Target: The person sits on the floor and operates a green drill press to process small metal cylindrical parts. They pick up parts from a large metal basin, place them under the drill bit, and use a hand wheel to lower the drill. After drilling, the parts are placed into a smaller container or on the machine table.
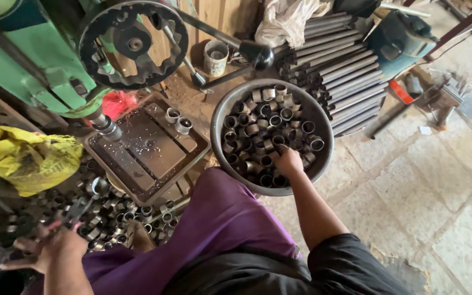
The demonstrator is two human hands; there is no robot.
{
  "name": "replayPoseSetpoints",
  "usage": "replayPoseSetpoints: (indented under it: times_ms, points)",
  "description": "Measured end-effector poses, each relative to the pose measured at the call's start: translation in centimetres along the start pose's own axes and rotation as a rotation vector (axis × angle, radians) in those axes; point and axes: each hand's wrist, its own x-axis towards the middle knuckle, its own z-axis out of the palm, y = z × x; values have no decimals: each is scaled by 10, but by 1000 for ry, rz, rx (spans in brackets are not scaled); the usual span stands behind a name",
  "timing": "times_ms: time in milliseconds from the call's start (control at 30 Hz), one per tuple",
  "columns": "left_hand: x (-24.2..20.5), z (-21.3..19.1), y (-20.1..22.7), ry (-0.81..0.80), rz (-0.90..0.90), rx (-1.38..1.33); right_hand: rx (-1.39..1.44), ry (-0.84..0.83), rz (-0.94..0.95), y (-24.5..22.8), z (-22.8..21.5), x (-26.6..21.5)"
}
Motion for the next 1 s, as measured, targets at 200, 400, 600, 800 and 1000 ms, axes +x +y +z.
replayPoseSetpoints:
  times_ms: [200,400,600,800,1000]
  points:
    - [-7,2,-10,60,62,-8,-4,9,219,-6,13,4]
    - [-22,-2,39,200,315,-205,752,-17,31,-14,17,9]
    - [-70,-29,113,347,681,-254,1387,-517,49,-86,27,-12]
    - [-93,-38,139,483,795,-327,1380,-680,38,-170,51,-42]
    - [-102,-48,129,366,705,-247,1232,-629,5,-207,82,-58]
